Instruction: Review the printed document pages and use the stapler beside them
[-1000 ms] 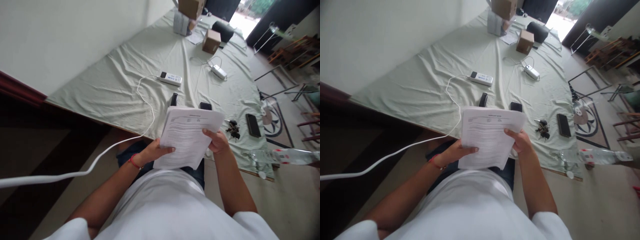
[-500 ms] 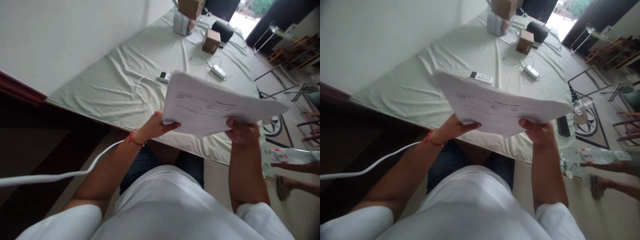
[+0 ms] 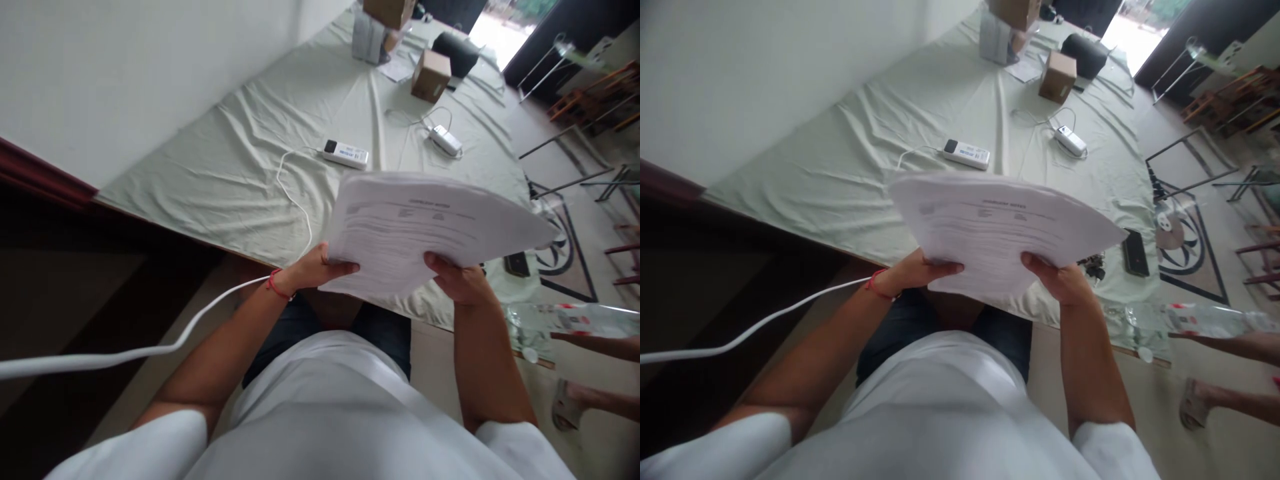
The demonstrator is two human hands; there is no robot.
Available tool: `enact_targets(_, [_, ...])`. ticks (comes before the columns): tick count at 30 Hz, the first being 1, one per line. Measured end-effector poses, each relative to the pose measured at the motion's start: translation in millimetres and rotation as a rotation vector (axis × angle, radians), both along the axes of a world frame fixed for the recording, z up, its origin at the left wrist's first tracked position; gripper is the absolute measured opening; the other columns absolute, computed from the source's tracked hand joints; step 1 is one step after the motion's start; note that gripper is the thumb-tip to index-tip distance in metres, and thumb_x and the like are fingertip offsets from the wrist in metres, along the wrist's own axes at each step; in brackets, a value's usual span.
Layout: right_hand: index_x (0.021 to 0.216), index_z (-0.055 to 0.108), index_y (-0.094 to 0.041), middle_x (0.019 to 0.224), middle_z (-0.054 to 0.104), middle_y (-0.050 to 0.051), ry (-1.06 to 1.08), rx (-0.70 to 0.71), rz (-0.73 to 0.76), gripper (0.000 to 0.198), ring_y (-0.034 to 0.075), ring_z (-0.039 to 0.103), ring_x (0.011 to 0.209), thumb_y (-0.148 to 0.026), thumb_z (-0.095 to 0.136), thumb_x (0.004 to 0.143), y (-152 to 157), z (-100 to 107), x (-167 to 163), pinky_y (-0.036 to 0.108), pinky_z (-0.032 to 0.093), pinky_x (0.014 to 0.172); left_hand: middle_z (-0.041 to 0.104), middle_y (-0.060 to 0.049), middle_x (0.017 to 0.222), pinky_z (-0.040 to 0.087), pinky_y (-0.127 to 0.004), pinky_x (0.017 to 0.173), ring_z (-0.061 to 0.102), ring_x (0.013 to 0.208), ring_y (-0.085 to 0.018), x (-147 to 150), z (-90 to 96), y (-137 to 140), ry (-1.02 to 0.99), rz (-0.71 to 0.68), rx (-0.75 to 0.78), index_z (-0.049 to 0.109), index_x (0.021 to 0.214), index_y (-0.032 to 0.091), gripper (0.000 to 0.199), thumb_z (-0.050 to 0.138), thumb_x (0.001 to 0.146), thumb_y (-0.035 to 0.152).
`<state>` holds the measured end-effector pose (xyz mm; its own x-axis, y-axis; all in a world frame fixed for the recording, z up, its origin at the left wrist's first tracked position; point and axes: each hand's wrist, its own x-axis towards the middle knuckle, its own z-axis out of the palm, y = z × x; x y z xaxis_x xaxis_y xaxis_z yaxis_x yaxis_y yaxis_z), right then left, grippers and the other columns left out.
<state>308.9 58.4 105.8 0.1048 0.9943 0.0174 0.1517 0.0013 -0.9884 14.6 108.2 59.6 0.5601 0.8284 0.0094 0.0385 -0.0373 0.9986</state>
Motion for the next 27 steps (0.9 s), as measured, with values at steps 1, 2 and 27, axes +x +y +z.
enact_targets(1, [0.108,0.075,-0.025,0.115,0.077,0.002,0.043,-0.022,-0.022,0.051,0.028,0.067,0.117,-0.042,0.091,0.063,-5.2,2.0,-0.4,0.043,0.053,0.106,0.077,-0.009,0.112,0.056,-0.043,0.097,0.07,0.106,-0.029,-0.2,1.6,-5.5,-0.052,-0.008,-0.083,0.076,0.111,0.016,0.042,0.082,0.075,0.037])
enact_targets(2, [0.109,0.075,-0.024,0.115,0.077,0.002,0.082,-0.053,-0.039,0.051,0.029,0.067,0.117,-0.04,0.092,0.063,-10.7,3.1,-0.6,0.043,0.055,0.104,0.077,-0.009,0.113,0.055,-0.043,0.099,0.07,0.107,-0.029,-0.6,2.1,-11.9,-0.116,-0.01,-0.18,0.076,0.112,0.017,0.043,0.084,0.073,0.034])
enact_targets(27, [0.08,0.073,-0.018,0.071,0.078,0.008,0.353,-0.581,-0.165,0.025,0.023,0.074,0.059,-0.037,0.086,0.071,-10.8,-77.5,-40.6,0.029,0.059,0.051,0.077,-0.007,0.099,0.054,-0.036,0.093,0.071,0.103,-0.025,-9.1,-54.9,-108.1,-0.337,0.483,-0.758,0.069,0.098,0.015,0.048,0.082,0.074,0.054])
